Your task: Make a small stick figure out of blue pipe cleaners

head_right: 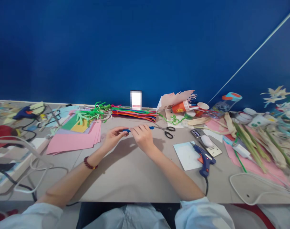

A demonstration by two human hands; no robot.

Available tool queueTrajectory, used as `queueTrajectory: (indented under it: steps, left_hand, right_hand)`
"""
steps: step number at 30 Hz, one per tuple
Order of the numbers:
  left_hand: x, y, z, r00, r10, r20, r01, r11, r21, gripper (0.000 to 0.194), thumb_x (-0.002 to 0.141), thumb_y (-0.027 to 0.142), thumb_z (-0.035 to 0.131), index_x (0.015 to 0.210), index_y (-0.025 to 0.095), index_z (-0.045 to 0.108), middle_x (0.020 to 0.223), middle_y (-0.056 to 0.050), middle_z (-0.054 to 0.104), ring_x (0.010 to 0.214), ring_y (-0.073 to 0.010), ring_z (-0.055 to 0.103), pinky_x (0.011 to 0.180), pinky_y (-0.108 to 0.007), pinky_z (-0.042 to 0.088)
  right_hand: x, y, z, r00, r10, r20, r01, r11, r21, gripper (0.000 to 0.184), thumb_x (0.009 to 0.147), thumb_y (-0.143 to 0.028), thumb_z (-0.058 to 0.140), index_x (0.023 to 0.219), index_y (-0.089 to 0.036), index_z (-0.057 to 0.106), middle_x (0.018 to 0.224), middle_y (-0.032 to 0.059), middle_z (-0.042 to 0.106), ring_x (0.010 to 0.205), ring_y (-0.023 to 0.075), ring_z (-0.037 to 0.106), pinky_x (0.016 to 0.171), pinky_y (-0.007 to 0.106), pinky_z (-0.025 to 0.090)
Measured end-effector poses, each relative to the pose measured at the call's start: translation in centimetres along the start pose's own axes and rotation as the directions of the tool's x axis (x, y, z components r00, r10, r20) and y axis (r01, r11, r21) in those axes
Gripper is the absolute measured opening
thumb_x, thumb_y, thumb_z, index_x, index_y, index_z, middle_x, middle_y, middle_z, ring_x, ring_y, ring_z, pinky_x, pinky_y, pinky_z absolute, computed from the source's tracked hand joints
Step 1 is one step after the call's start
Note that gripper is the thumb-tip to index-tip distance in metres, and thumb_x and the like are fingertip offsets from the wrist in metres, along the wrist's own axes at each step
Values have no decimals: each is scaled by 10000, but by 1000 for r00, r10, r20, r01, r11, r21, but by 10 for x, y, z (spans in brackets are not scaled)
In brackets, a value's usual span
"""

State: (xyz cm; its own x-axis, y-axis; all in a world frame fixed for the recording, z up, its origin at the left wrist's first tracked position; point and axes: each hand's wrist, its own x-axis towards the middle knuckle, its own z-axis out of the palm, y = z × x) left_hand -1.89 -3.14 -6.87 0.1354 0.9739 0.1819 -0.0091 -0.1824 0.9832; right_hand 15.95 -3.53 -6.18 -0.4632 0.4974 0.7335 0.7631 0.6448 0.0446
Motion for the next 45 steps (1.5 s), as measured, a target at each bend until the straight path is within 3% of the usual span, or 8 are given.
queueTrajectory:
  steps: [3, 9, 20, 30, 35, 41, 45]
  left_hand:
    - [1, -3, -1, 999, 36, 13, -36, 998, 52, 320, 695, 396, 715, 903, 153, 702, 878, -80, 714, 713, -156, 665, 702, -304, 579]
    - [1, 1, -2, 969, 241, -49, -221, 940, 261, 218, 737, 361, 689, 852, 177, 700, 899, -69, 692, 835, -174, 656, 736, -293, 567]
    - [-4, 10, -1, 937, 346, -47, -300, 867, 397, 194, 778, 360, 653, 849, 185, 699, 887, -64, 693, 792, -154, 650, 698, -270, 569]
    - [-5, 7, -1, 942, 331, -52, -286, 874, 393, 196, 785, 367, 643, 847, 194, 712, 890, -68, 704, 818, -167, 657, 721, -284, 570]
    - [-1, 4, -2, 976, 212, -52, -193, 951, 243, 329, 726, 378, 697, 992, 186, 682, 1038, -84, 685, 870, -183, 671, 766, -317, 578]
    - [2, -3, -3, 992, 109, -70, -96, 981, 167, 310, 717, 384, 700, 933, 161, 689, 990, -92, 705, 816, -183, 679, 751, -315, 574]
    - [2, -5, -3, 988, 145, -46, -134, 973, 187, 276, 725, 367, 697, 914, 167, 700, 956, -79, 708, 816, -177, 676, 734, -299, 575]
  right_hand:
    - [2, 1, -2, 1000, -27, 13, 28, 1000, -11, 197, 921, -176, 473, 990, -154, 657, 879, 71, 693, 793, 170, 541, 757, 330, 354]
    - [4, 3, -1, 998, -16, 64, 16, 1000, 9, 226, 923, -267, 480, 1002, -146, 653, 869, 81, 679, 818, 181, 539, 794, 346, 356]
    - [4, 0, 0, 998, -5, 57, 3, 999, 33, 211, 933, -225, 461, 959, -173, 664, 847, 65, 684, 785, 166, 535, 761, 329, 352]
    - [3, 0, 1, 999, -7, 54, 5, 999, 43, 212, 935, -220, 463, 975, -171, 665, 872, 73, 691, 783, 164, 549, 771, 330, 350]
    - [3, 1, 1, 1000, 9, 20, -10, 999, 48, 195, 928, -206, 476, 976, -166, 661, 877, 69, 702, 790, 165, 575, 780, 329, 357]
    - [4, 0, 0, 1000, 16, 18, -17, 999, 51, 199, 930, -194, 464, 954, -169, 660, 888, 69, 705, 804, 167, 578, 805, 335, 360]
    - [5, -2, -1, 1000, 17, 24, -19, 998, 55, 195, 930, -192, 459, 929, -174, 654, 892, 64, 703, 810, 165, 571, 836, 337, 353]
